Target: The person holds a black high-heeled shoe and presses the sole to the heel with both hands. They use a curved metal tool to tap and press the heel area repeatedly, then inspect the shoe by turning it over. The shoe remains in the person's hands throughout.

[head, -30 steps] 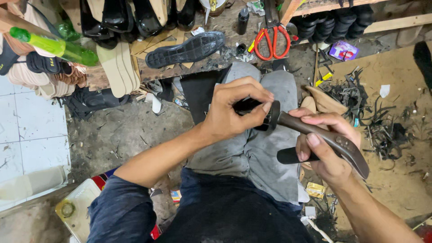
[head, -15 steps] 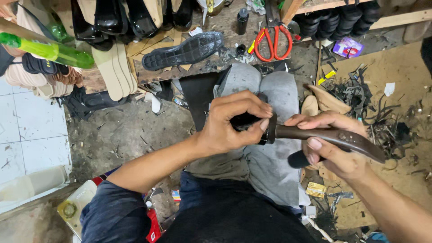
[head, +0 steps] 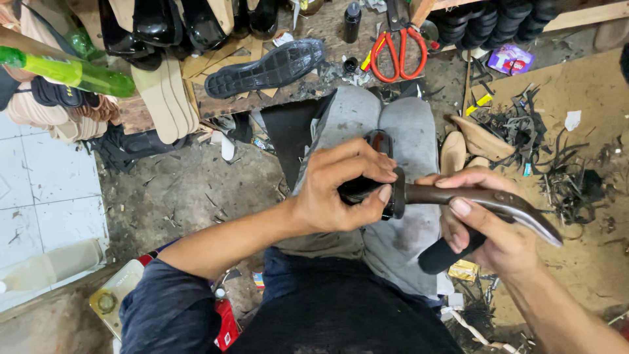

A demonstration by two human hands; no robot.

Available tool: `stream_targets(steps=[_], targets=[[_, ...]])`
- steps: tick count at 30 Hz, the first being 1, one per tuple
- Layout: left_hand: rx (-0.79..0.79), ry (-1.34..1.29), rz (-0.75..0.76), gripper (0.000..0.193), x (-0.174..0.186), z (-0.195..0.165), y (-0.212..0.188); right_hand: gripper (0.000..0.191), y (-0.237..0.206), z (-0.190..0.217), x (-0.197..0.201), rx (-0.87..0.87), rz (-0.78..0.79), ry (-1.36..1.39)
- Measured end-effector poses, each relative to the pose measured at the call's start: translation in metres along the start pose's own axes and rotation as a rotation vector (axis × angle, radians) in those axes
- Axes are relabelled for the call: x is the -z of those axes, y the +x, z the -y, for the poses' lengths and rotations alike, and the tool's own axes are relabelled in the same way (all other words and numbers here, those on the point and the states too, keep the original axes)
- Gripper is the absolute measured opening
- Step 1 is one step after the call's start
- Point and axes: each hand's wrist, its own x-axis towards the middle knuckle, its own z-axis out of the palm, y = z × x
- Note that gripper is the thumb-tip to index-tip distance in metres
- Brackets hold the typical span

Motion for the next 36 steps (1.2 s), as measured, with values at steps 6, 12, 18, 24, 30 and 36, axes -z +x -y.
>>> stream_targets(steps=[6,12,18,24,30,36], targets=[[-0.024,-0.02,-0.028,0.015,0.0,-0.006,-0.01,0.028,0.013,0.006,0.014,-0.053,0.047,-0.278],[1.015,-0.893,-0.958,0.046,-0.019,0.001,-0.06,0.028,-0.02,-0.059,-0.016,-0.024,0.057,0.213],[0.969,-1.089,-0.554,0.049,-0.053,0.034,-0.134,0.029,-0.064,-0.091,0.005,-0.204,-0.041,0.339],[1.043,-1.311,-0.653,0.037,-0.11,0.09,-0.166,0.03,-0.084,-0.109,0.022,-0.262,-0.296,0.27],[0.921,-1.039,-0.749,0.033,-0.143,0.116,-0.179,0.027,-0.083,-0.101,-0.001,-0.246,-0.408,-0.109],[0.818,-1.023,-0.686,0.036,-0.141,0.123,-0.173,0.025,-0.064,-0.082,-0.013,-0.263,-0.421,-0.498]])
